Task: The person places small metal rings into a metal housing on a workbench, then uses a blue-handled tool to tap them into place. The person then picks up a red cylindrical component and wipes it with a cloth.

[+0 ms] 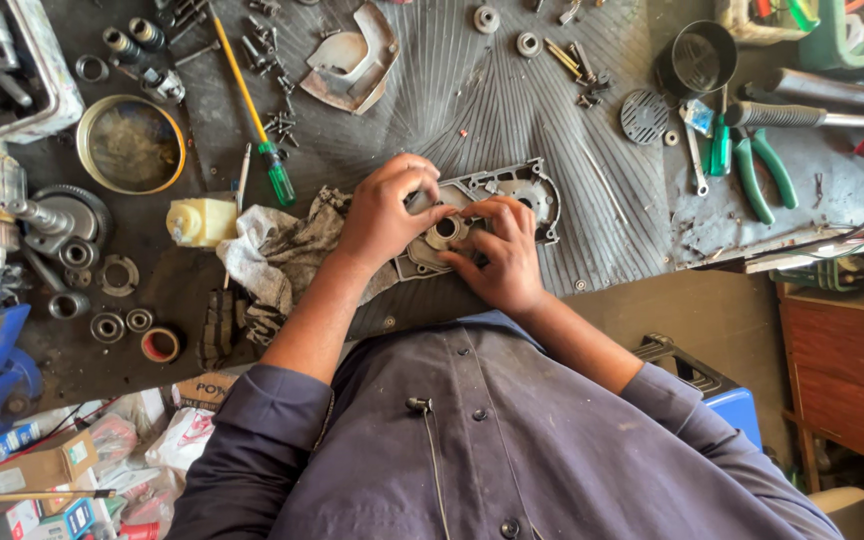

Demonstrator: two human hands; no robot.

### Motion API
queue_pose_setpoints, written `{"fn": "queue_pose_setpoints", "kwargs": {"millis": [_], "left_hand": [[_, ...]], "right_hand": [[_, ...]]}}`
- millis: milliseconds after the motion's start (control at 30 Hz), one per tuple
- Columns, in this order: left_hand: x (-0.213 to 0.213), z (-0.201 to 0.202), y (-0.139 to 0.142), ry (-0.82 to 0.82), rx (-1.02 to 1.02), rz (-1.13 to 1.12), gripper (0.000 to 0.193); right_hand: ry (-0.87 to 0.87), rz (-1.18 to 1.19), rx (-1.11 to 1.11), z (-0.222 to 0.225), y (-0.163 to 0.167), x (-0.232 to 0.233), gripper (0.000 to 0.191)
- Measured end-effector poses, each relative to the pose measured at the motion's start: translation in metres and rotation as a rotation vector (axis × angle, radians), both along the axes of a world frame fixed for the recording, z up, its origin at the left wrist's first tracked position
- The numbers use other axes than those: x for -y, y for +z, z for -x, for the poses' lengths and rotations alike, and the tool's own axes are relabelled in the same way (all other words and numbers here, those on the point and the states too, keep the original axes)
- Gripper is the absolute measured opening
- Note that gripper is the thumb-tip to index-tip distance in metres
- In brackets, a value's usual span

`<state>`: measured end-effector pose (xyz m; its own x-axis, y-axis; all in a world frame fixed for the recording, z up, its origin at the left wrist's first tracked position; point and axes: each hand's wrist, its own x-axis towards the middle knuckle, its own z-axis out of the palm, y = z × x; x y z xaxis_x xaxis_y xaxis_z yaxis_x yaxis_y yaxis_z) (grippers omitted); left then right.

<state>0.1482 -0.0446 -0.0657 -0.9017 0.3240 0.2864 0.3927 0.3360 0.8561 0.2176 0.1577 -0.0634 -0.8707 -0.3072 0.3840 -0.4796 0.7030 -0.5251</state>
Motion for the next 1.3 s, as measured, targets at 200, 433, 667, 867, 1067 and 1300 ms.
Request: {"fn": "queue_pose_setpoints", "kwargs": {"millis": [200,433,667,867,1067,1300], "left_hand": [[0.008,0.003,0.005,-0.115,-0.013,-0.033,0.017],[0.0,0.005,0.001,-0.057,-0.079,0.007,0.024],[0.005,0.003,-0.001,-0.093,-0.114,0.047,0.02],[0.002,0.004,0.003,-0.056,-0.085,0.034,0.033],[0.005,0.002,0.002,-0.101,-0.07,0.049,0.021],[0.003,0.004,0.005,-0.035,-0.03,0.028,0.028]], "right_hand": [[0.036,0.028,0.004,-0.002,0.006,-0.002,0.046],[0.061,-0.013,0.002,0.006,0.001,-0.004,0.028],[0.073,0.04,-0.022,0.003,0.005,-0.004,0.051],[0.039,-0.003,-0.004,0.006,0.008,0.001,0.03],[0.091,0.059,-0.002,0.003,0.011,-0.001,0.04],[0.027,0.041,0.026,0.007,0.012,0.001,0.041]]}}
